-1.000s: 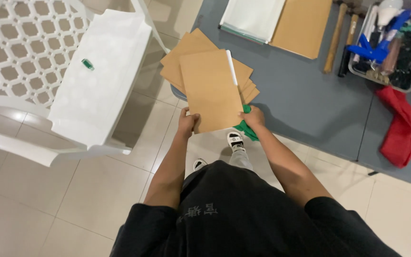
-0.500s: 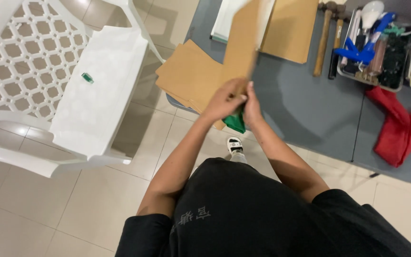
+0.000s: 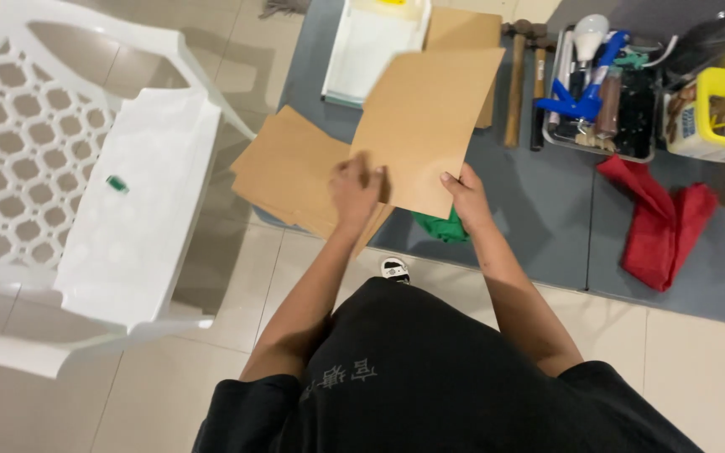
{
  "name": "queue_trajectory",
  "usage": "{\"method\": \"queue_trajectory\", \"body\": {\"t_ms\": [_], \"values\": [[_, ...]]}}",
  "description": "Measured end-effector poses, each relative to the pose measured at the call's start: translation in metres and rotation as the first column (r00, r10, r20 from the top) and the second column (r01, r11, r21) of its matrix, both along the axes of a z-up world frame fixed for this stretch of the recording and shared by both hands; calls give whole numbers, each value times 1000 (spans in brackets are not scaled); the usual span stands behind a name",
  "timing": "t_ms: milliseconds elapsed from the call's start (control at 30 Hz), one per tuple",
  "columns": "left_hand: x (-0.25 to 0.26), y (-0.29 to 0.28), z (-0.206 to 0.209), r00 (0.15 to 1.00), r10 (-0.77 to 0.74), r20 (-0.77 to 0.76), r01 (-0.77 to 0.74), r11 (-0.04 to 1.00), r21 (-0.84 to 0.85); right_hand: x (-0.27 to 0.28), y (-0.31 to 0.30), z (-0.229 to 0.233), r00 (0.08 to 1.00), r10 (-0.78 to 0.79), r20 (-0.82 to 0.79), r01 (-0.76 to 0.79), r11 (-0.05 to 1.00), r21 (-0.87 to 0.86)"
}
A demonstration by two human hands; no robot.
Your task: Wiping down plastic and cardboard file folders with a cloth.
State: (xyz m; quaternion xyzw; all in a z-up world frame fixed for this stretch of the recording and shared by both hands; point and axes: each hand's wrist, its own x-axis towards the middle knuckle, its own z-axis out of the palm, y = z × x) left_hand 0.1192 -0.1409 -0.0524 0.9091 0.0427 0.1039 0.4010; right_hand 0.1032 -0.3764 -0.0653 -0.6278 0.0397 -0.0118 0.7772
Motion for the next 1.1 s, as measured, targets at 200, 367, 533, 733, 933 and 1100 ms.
{"method": "queue_trajectory", "body": {"t_ms": [200, 367, 533, 733, 933, 1100], "values": [[46, -21, -53, 809, -364, -462, -195, 575, -794, 29, -90, -73, 998, -67, -21, 60, 974, -220], [88, -87, -82, 908, -271, -319, -155, 489, -858, 46, -122, -140, 940, -281, -193, 191, 902, -387], [156, -140, -128, 899, -209, -385, -228, 527, -819, 78, -129, -115, 941, -247, -231, 260, 965, 24], [231, -194, -135, 848, -45, -528, -367, 669, -646, 148, -172, -149, 886, -428, -179, 353, 873, -336], [281, -193, -191, 833, 76, -547, -472, 613, -634, 229, -185, -161, 893, -406, -194, 253, 809, -530], [296, -194, -183, 769, 217, -602, -603, 560, -568, 254, -179, -179, 836, -420, -352, 77, 726, -683]]}}
